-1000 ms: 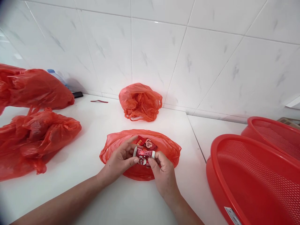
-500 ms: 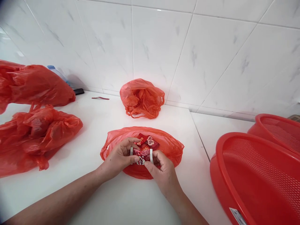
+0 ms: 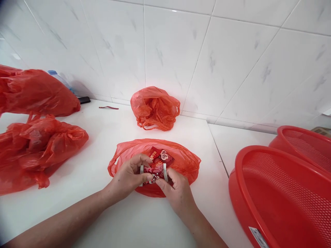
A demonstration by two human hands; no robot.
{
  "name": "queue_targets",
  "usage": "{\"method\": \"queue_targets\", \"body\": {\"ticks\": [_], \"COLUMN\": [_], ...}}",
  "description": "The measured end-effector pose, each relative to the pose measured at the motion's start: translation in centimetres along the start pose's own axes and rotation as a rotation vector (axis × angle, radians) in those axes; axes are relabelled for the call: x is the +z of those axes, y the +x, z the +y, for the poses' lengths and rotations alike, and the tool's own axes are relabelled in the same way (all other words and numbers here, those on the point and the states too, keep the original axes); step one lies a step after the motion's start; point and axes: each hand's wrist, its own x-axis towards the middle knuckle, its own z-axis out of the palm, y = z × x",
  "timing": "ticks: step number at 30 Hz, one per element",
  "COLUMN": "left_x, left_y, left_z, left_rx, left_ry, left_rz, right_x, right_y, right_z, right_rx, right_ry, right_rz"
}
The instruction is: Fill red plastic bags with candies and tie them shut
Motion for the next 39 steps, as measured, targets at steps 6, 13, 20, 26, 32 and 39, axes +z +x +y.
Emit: {"method": "queue_targets", "body": {"ticks": [6,13,20,26,32,39], "left_x": [-0.1,-0.9,-1.1,-1.5,-1.6,-1.7], "left_y": [0.1,0.5,0.6,0.9,0.9,1.0], "left_z": [0.4,0.1,-0.1,-0.4,-0.7,-0.7], "left_rx": [-0.042,-0.053,-0.038,-0.014,-0.005,-0.012], "left_ry": [-0.024,-0.018,-0.104,-0.042,-0.023,0.016], "left_rz": [0.192,0.232,0.231,0.259,0.239,0.280], "right_x": [-1.4,-0.9,-0.9,-1.7,-2.0,-1.9], "right_y": [2.7,4.0,3.2,2.1,1.4,1.2], "right_z": [1.6,2.8,1.9,1.2,0.9,1.1], "right_rx": [-0.171,-0.220,-0.257,-0.188,-0.019,-0.024], "right_ry": [-0.483,-0.778,-0.719,-0.584,-0.384,-0.343], "right_rz": [0.388,0.187,0.380,0.562,0.524,0.510]}}
